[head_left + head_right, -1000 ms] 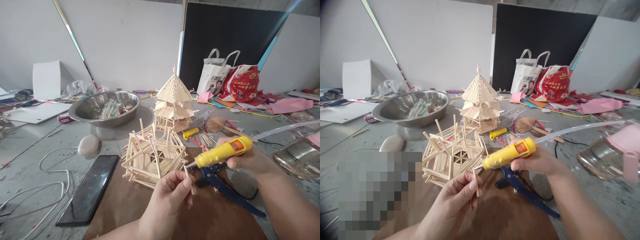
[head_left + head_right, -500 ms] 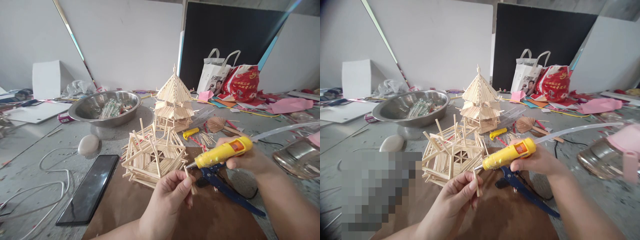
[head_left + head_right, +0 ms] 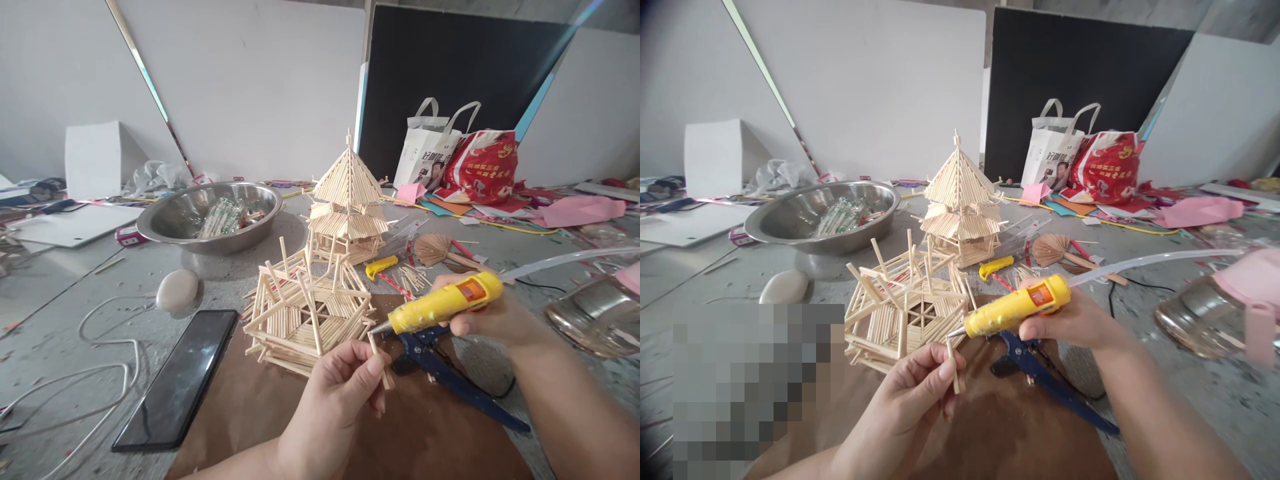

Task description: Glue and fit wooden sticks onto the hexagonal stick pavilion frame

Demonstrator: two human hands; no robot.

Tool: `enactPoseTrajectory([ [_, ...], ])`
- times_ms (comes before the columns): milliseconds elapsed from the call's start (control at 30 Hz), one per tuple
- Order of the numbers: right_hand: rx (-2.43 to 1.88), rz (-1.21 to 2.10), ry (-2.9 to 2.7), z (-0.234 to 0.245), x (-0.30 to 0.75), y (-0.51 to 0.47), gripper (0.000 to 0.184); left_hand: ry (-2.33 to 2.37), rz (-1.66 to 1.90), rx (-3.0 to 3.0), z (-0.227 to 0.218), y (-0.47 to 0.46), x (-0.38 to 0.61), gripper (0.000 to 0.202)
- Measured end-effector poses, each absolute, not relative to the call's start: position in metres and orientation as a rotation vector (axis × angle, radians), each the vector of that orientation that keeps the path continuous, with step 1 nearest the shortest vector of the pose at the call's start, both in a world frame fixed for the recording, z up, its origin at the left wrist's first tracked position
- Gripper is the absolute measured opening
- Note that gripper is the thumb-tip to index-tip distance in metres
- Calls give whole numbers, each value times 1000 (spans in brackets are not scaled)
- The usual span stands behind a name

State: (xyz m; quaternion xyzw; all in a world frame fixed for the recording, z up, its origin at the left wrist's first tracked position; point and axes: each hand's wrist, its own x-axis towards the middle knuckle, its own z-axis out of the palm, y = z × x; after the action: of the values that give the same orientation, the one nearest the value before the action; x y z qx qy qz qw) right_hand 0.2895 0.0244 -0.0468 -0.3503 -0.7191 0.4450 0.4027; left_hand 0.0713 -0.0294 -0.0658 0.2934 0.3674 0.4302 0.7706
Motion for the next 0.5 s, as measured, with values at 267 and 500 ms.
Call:
enactPoseTrajectory([
  [267, -832, 1089, -1775, -46, 291, 25, 25, 742, 948, 630, -66, -30, 70, 23],
  [500, -767, 1106, -1785, -46, 296, 17, 38, 757, 1045, 525, -46, -30, 60, 18],
])
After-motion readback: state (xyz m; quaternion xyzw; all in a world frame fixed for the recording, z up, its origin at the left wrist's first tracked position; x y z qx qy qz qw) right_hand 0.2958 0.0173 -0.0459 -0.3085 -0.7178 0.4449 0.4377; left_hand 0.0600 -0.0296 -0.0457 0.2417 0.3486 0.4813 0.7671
